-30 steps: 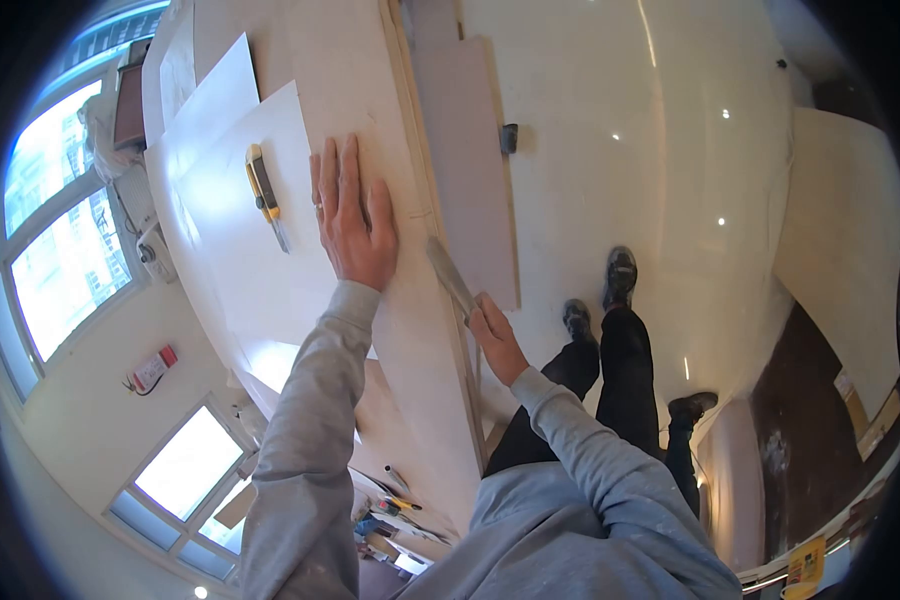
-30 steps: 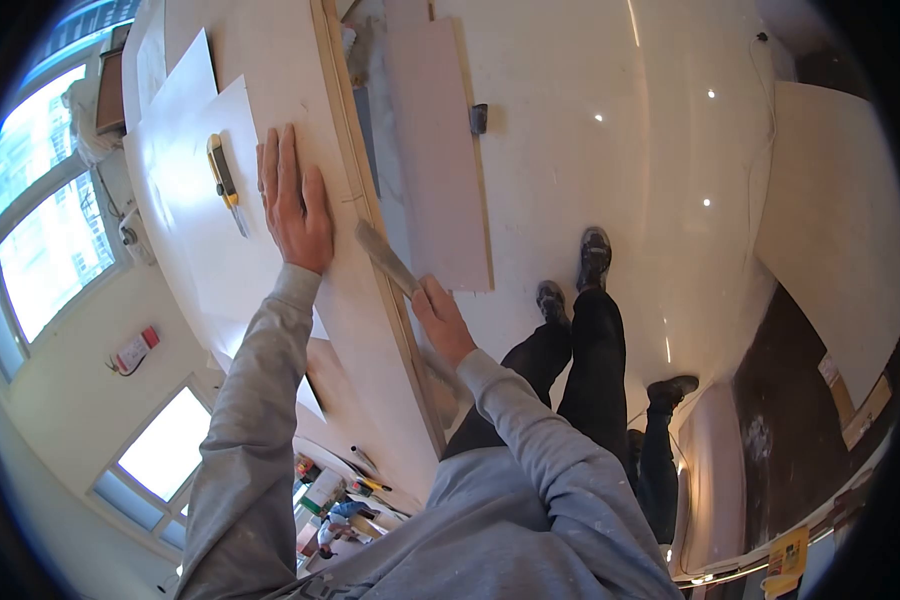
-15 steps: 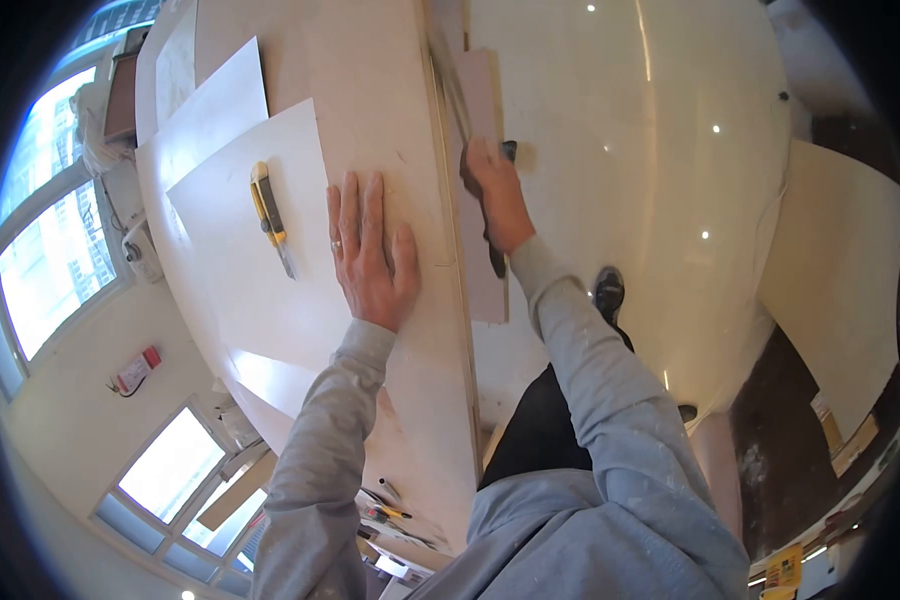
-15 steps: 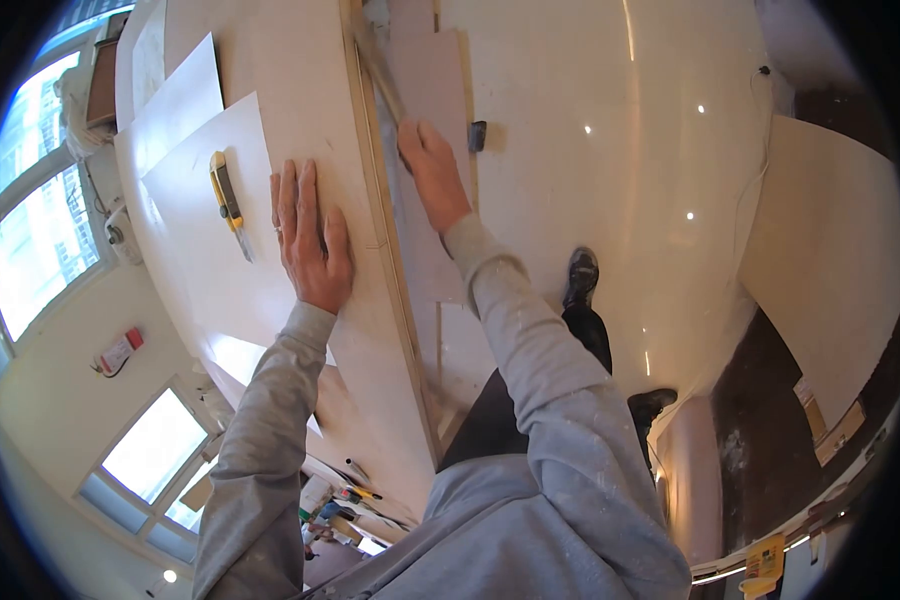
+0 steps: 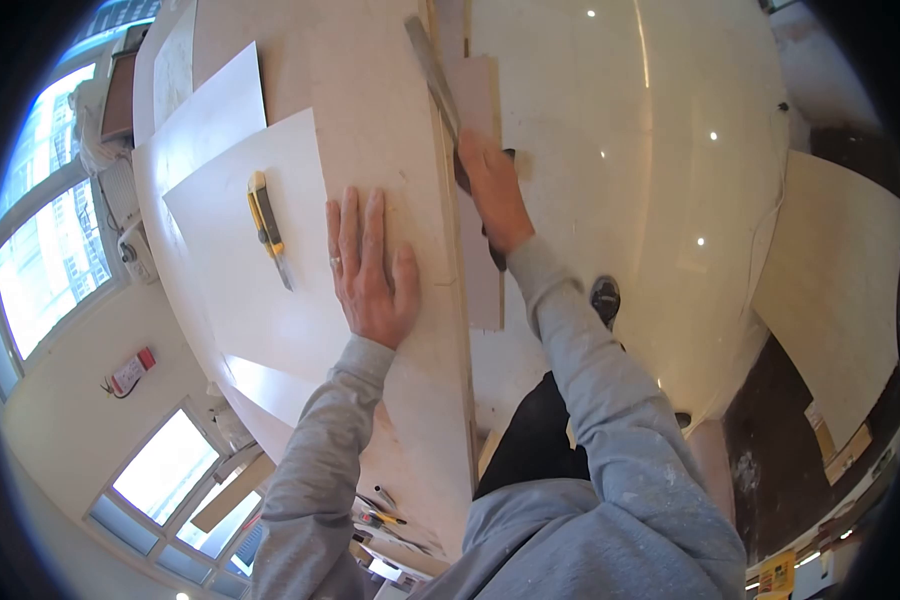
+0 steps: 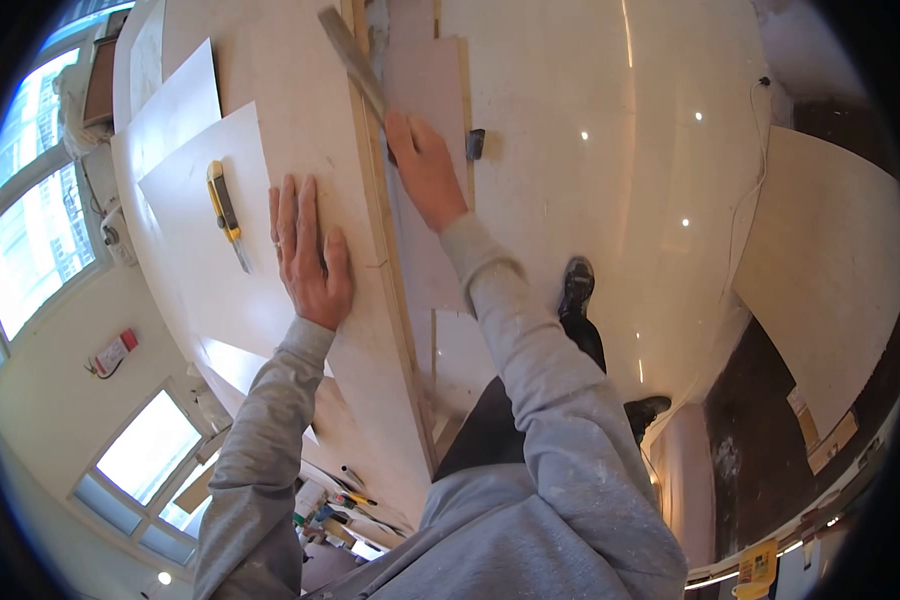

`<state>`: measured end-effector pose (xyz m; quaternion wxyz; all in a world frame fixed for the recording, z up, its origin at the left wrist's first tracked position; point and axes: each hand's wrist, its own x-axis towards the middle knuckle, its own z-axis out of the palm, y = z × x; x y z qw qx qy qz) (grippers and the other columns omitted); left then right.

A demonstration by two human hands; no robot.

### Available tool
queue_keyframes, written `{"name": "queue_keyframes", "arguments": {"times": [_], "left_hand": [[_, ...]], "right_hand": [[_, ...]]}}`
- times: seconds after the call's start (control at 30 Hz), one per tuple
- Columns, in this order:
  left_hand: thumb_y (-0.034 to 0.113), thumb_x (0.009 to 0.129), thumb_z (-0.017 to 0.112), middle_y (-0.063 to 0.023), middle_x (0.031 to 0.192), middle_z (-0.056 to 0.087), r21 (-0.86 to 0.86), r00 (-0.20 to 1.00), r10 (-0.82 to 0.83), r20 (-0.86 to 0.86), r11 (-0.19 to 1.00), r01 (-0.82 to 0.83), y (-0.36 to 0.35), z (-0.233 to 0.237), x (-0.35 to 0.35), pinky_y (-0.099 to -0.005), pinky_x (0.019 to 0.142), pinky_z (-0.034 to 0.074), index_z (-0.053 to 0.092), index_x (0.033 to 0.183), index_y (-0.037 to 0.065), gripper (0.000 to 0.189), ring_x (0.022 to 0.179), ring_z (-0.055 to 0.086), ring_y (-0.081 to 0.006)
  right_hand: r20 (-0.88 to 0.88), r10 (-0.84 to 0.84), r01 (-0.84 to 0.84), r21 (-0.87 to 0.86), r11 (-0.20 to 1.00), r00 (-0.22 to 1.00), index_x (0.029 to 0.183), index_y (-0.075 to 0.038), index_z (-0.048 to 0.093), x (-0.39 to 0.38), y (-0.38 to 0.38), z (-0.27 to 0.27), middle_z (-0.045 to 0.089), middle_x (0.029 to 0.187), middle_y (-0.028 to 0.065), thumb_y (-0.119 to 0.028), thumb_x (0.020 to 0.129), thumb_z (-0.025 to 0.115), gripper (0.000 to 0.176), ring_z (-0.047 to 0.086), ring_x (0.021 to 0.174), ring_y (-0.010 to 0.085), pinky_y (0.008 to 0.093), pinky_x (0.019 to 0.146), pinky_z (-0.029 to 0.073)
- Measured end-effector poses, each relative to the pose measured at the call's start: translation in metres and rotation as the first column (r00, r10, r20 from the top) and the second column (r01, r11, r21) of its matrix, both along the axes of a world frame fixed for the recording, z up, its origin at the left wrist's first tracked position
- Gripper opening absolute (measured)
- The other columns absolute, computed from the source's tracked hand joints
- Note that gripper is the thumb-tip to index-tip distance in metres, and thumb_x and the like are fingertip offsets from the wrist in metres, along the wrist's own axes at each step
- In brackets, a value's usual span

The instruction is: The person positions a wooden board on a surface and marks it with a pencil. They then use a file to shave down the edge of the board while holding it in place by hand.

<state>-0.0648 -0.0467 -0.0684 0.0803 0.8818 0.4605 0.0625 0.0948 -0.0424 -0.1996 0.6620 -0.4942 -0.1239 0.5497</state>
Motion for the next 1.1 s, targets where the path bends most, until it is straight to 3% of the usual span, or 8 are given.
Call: {"name": "queue_keyframes", "arguments": {"times": [0.13, 0.27, 0.53, 0.7, 0.87, 0.93, 1.03, 1.1], "left_hand": [[0.02, 0.105, 0.049, -0.0247, 0.168, 0.038, -0.006, 1.0, -0.005, -0.005, 1.0, 0.005, 0.002, -0.001, 0.001, -0.0545, 0.127, 0.024, 0.047, 0.159, 0.002, 0.058, 0.158, 0.028, -0.0485], [0.013, 0.096, 0.058, -0.0238, 0.169, 0.036, -0.029, 1.0, 0.01, 0.007, 1.0, -0.01, 0.002, -0.002, 0.0, -0.0553, 0.127, 0.025, 0.047, 0.16, 0.005, 0.066, 0.159, 0.025, -0.0497], [0.025, 0.107, 0.046, -0.0242, 0.17, 0.035, -0.012, 1.0, 0.013, -0.028, 1.0, -0.013, 0.001, -0.002, 0.002, -0.0539, 0.128, 0.022, 0.045, 0.16, 0.001, 0.059, 0.159, 0.026, -0.0472], [0.027, 0.107, 0.042, -0.0244, 0.17, 0.035, 0.002, 0.999, 0.003, -0.035, 1.0, -0.003, 0.001, -0.005, 0.0, -0.0538, 0.128, 0.022, 0.045, 0.16, -0.001, 0.06, 0.159, 0.027, -0.0465], [0.013, 0.099, 0.051, -0.0267, 0.169, 0.033, -0.042, 1.0, 0.018, -0.006, 0.999, -0.018, 0.0, -0.003, 0.003, -0.0559, 0.128, 0.022, 0.045, 0.159, -0.002, 0.062, 0.159, 0.023, -0.0506], [0.014, 0.1, 0.05, -0.0267, 0.17, 0.033, -0.047, 1.0, 0.01, 0.002, 0.999, -0.01, 0.001, -0.004, 0.003, -0.0565, 0.128, 0.022, 0.044, 0.16, -0.001, 0.062, 0.159, 0.023, -0.0511], [0.016, 0.102, 0.048, -0.0267, 0.171, 0.031, -0.031, 1.0, -0.013, -0.011, 0.999, 0.013, 0.001, -0.007, -0.002, -0.0572, 0.128, 0.021, 0.047, 0.16, 0.001, 0.059, 0.159, 0.023, -0.0515], [0.017, 0.103, 0.046, -0.0268, 0.171, 0.03, -0.017, 0.999, -0.026, -0.034, 1.0, 0.026, 0.001, -0.008, -0.001, -0.0572, 0.128, 0.022, 0.05, 0.159, 0.003, 0.057, 0.159, 0.023, -0.0514]], "right_hand": [[0.049, 0.1, -0.094, -0.116, 0.989, 0.994, 0.091, -0.002, 0.05, -0.025, -0.066, -0.006, 0.048, 0.08, 0.0041, -0.037, 0.112, 0.057, 0.041, 0.043, 0.078, 0.0143, 0.0341, 0.071, 0.042], [0.122, 0.126, -0.118, -0.073, 0.99, 0.984, 0.094, -0.002, 0.052, -0.046, -0.096, -0.032, 0.047, 0.077, 0.0057, -0.033, 0.109, 0.063, 0.036, 0.043, 0.075, 0.0152, 0.0356, 0.068, 0.042], [0.119, 0.032, -0.036, 0.027, 0.999, 0.992, 0.09, 0.001, 0.054, 0.009, 0.003, -0.033, 0.049, 0.074, 0.0068, -0.032, 0.108, 0.065, 0.039, 0.043, 0.073, 0.0161, 0.0367, 0.066, 0.041], [0.247, -0.041, 0.026, 0.063, 0.998, 0.968, 0.116, -0.004, 0.066, -0.002, -0.032, -0.029, 0.058, 0.082, 0.0081, -0.027, 0.109, 0.061, 0.025, 0.05, 0.075, 0.0174, 0.036, 0.071, 0.046], [0.303, -0.095, 0.037, 0.192, 0.981, 0.948, 0.149, -0.007, 0.06, -0.021, -0.08, -0.027, 0.063, 0.094, 0.0114, -0.012, 0.105, 0.061, 0.044, 0.059, 0.077, 0.0235, 0.0356, 0.074, 0.049], [0.383, -0.131, 0.021, 0.278, 0.96, 0.915, 0.153, -0.005, 0.056, -0.031, -0.092, -0.044, 0.062, 0.093, 0.0124, -0.006, 0.102, 0.063, 0.052, 0.059, 0.077, 0.0266, 0.0373, 0.072, 0.049], [0.445, 0.012, -0.12, 0.214, 0.969, 0.895, 0.153, -0.006, 0.058, -0.04, -0.116, -0.058, 0.055, 0.085, 0.013, -0.002, 0.099, 0.064, 0.054, 0.056, 0.072, 0.027, 0.0392, 0.067, 0.047], [0.466, -0.069, -0.064, 0.263, 0.963, 0.882, 0.152, -0.008, 0.06, -0.042, -0.107, -0.065, 0.05, 0.081, 0.013, -0.002, 0.1, 0.063, 0.052, 0.053, 0.069, 0.0272, 0.0399, 0.065, 0.046]]}}
